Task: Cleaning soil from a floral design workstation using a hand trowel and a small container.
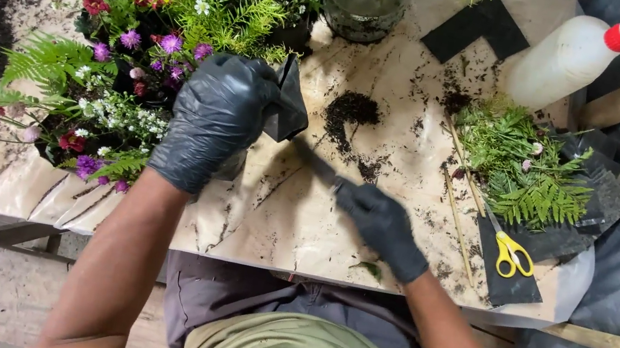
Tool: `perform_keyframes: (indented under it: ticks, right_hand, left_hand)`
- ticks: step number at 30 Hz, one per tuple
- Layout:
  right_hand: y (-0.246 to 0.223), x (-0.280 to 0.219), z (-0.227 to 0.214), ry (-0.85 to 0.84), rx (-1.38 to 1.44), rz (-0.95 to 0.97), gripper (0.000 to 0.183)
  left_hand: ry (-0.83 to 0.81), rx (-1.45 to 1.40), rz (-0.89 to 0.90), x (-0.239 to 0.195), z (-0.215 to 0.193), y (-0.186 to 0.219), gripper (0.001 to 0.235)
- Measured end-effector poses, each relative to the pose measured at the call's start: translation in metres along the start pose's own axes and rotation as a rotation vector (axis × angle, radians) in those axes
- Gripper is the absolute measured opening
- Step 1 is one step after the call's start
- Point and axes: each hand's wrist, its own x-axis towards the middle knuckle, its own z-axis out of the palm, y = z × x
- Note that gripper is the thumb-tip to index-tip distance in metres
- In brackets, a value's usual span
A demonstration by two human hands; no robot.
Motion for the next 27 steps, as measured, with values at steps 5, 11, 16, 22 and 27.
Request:
perform_keyframes:
  ticks: [5, 11, 16, 22, 27]
  right_hand:
    - [0.050, 0.027, -0.045, 0.221, -0.111, -0.081, 0.035]
    - [0.078, -0.046, -0.101, 0.083, -0.197, -0.329, 0.022]
    - [0.073, -0.058, -0.098, 0.023, -0.050, -0.047, 0.029]
    - [0.055, -0.019, -0.105, 0.201, -0.198, -0.121, 0.038]
    - [0.044, -0.065, -0.135, 0.117, -0.218, -0.181, 0.032]
  left_hand:
    - [0.111, -0.171, -0.278, -0.008, 0.062, 0.019, 0.011]
    - [0.268, -0.001, -0.088, -0.047, 0.065, 0.049, 0.015]
    - [0.186, 0.036, -0.058, -0.076, 0.095, 0.049, 0.008]
    - [0.137, -0.001, -0.183, -0.100, 0.095, 0.061, 0.012]
    - [0.127, 0.065, -0.101, -0.111, 0.065, 0.068, 0.007]
